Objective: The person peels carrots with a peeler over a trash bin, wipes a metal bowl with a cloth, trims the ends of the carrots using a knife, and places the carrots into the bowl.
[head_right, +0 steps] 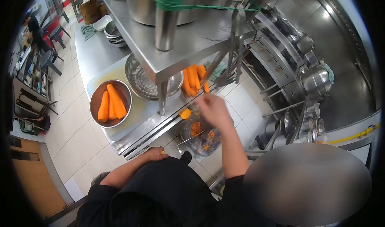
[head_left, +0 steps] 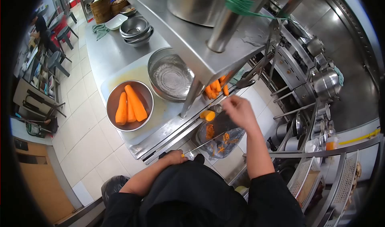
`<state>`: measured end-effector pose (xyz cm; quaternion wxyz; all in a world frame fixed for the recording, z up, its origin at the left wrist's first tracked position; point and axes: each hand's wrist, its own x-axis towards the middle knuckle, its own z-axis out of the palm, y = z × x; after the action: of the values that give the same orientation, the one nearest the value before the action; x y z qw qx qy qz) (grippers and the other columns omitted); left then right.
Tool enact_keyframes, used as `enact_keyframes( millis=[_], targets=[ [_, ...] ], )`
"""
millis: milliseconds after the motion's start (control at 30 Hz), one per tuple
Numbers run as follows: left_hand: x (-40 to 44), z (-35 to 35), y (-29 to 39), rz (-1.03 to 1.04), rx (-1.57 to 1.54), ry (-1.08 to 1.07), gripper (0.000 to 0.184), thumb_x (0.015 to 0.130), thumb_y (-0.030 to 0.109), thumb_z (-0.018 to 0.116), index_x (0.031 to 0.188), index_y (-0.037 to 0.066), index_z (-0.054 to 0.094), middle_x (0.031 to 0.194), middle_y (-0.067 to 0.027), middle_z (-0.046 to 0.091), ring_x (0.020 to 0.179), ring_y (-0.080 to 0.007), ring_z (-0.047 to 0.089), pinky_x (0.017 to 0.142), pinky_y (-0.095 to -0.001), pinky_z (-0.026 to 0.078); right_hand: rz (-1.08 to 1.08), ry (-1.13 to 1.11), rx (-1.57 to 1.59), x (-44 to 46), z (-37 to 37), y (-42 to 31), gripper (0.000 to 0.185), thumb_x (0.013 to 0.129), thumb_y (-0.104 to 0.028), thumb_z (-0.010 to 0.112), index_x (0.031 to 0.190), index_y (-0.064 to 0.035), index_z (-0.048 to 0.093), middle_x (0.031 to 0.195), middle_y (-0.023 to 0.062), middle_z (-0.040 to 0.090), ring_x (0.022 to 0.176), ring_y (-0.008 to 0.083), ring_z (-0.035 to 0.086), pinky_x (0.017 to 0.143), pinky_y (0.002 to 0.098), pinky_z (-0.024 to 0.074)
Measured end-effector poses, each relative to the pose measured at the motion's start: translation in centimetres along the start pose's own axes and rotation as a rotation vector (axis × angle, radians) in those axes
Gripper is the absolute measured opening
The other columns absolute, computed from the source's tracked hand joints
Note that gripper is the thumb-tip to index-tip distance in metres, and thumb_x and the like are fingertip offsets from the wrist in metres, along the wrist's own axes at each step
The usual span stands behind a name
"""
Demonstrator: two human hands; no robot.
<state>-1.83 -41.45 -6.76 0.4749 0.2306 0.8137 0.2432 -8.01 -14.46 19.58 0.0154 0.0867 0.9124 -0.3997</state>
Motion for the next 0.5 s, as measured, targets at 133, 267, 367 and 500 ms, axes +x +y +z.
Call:
enact_keyframes(
  millis=[133, 267, 367, 500],
  targets=[
    [0.1, 1.1, 0.2, -0.026, 0.027, -0.022, 0.062, 0.085, 0.054, 0.058, 0.11, -0.002, 0.063, 0.11, -0.0247, 0.067, 0.104, -0.0397, 0.064, 0.092, -0.0444, 0.049, -0.072, 0.201, -0.162, 6.3, 1.1, 9.9, 0.027, 0.084, -0.02, 0.065, 0.1, 0.0016, 0.065, 0.088, 0.0224, 0.069, 0.087, 0.0374, 0.068, 0.079, 0.0423, 0.0524],
    [0.3, 2.3, 0.9, -0.051, 0.021, 0.002, 0.064, 0.085, 0.057, 0.059, 0.106, -0.002, 0.064, 0.105, -0.027, 0.066, 0.1, -0.0404, 0.063, 0.089, -0.045, 0.049, -0.104, 0.238, -0.235, 12.8, 5.3, 15.4, 0.038, 0.081, -0.019, 0.065, 0.115, -0.0011, 0.061, 0.097, 0.0253, 0.067, 0.095, 0.0421, 0.065, 0.085, 0.0458, 0.0512],
    [1.0, 3.4, 0.6, -0.072, 0.044, -0.014, 0.065, 0.085, 0.057, 0.056, 0.111, -0.002, 0.063, 0.11, -0.0255, 0.067, 0.104, -0.04, 0.064, 0.092, -0.0444, 0.049, -0.048, 0.248, -0.212, 14.3, 5.6, 16.6, 0.035, 0.082, -0.021, 0.064, 0.111, -0.0021, 0.061, 0.096, 0.025, 0.067, 0.094, 0.0398, 0.065, 0.083, 0.0453, 0.0519],
    [0.2, 2.9, 2.7, -0.174, 0.058, 0.015, 0.065, 0.086, 0.057, 0.056, 0.111, -0.002, 0.063, 0.109, -0.026, 0.067, 0.104, -0.0403, 0.064, 0.091, -0.0443, 0.049, 0.366, -0.153, 0.778, 12.3, 3.4, 17.7, 0.023, 0.092, -0.021, 0.059, 0.102, 0.0002, 0.061, 0.076, 0.0121, 0.065, 0.074, 0.0243, 0.067, 0.067, 0.0356, 0.0554]
  ],
)
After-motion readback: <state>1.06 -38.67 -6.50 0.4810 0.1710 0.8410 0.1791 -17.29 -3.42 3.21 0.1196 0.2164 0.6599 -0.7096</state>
